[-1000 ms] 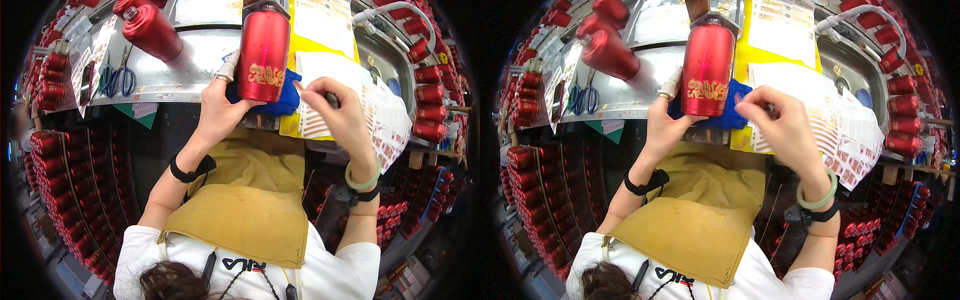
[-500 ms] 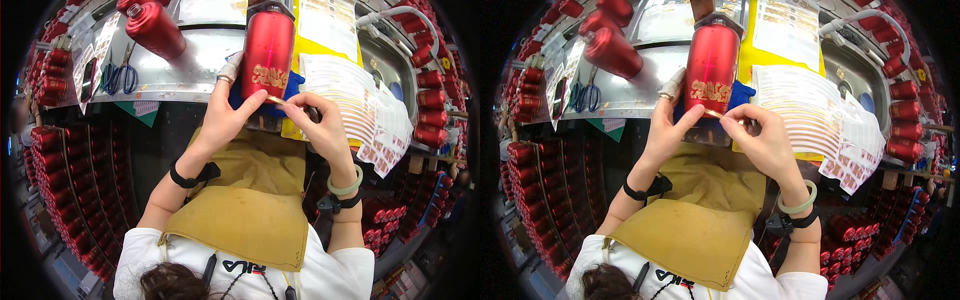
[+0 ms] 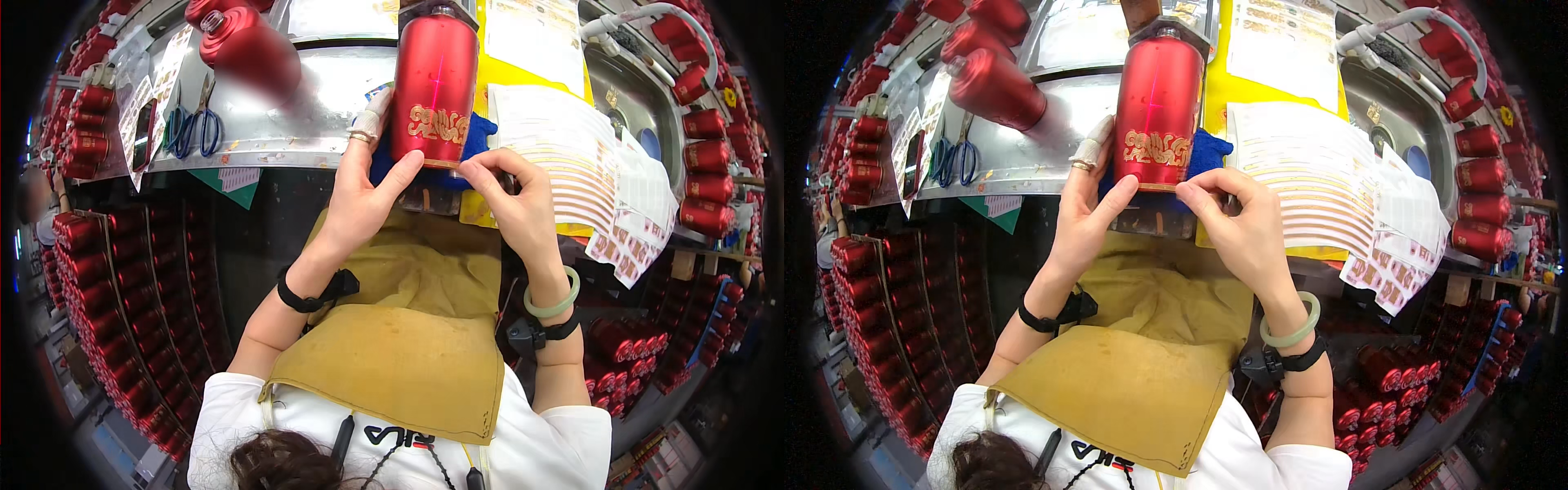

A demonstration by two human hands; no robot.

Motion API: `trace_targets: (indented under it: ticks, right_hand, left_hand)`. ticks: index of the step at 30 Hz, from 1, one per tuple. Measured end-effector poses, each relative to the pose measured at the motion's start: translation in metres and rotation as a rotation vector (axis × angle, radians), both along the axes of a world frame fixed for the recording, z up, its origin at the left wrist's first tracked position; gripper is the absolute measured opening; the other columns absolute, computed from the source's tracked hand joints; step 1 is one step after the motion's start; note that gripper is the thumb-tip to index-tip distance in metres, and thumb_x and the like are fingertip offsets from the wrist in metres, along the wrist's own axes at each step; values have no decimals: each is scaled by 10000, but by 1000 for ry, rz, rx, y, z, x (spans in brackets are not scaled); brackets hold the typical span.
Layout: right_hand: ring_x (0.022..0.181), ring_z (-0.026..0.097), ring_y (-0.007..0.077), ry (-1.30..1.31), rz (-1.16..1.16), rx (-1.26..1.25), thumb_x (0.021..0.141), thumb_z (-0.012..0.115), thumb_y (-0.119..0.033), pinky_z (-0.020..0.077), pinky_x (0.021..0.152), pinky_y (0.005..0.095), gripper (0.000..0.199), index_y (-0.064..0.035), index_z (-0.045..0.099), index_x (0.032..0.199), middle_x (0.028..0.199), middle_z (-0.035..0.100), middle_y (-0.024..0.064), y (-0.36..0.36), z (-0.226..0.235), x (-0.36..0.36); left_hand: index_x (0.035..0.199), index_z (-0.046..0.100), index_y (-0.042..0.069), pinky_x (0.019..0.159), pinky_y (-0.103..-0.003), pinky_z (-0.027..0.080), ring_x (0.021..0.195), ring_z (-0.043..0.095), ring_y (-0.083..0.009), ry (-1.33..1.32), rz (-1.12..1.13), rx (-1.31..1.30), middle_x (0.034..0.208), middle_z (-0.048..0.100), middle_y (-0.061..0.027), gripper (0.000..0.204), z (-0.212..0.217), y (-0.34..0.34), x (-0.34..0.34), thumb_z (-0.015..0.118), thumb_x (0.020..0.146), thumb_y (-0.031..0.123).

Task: Apply multiple decorative labels and seals to red metal liquor bottles at a factory workstation.

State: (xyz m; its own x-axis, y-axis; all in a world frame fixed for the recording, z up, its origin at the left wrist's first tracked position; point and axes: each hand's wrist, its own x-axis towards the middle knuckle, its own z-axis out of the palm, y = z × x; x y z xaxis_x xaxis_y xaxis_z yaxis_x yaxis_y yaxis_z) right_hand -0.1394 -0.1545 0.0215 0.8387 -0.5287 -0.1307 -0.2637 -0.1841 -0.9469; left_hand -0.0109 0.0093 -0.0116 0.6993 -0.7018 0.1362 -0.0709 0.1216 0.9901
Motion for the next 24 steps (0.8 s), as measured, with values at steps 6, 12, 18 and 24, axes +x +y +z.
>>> trace_targets:
  ticks: [6,12,18,24]
  right_hand:
    - [688,534,74,-21,2,-9,916,760,-180,413,628,252,186,6,756,922,740,650,12,0,-4,0]
    - [697,546,84,-21,-1,-6,914,762,-182,424,641,255,190,7,761,933,753,670,21,0,-3,-1]
    - [702,547,78,-8,5,31,920,756,-186,425,642,254,196,9,760,940,755,675,17,-1,-4,-1]
    - [704,544,73,-2,21,31,924,752,-189,423,641,252,199,10,758,938,753,673,14,-2,-2,0]
  left_hand:
    - [1587,232,-62,1254,-405,213,1532,282,-273,-1,2,-2,1635,307,-199,726,2,-1,-1,629,990,53]
    - [1585,238,-64,1253,-405,216,1528,288,-272,-20,11,-1,1632,312,-199,718,-1,-1,-1,626,994,55]
    - [1579,249,-70,1244,-397,232,1511,318,-274,39,43,-34,1620,336,-204,705,-3,-1,-3,625,999,70]
    - [1484,448,-53,1174,-394,364,1418,465,-290,-187,209,-87,1512,485,-218,582,-16,8,0,674,956,42]
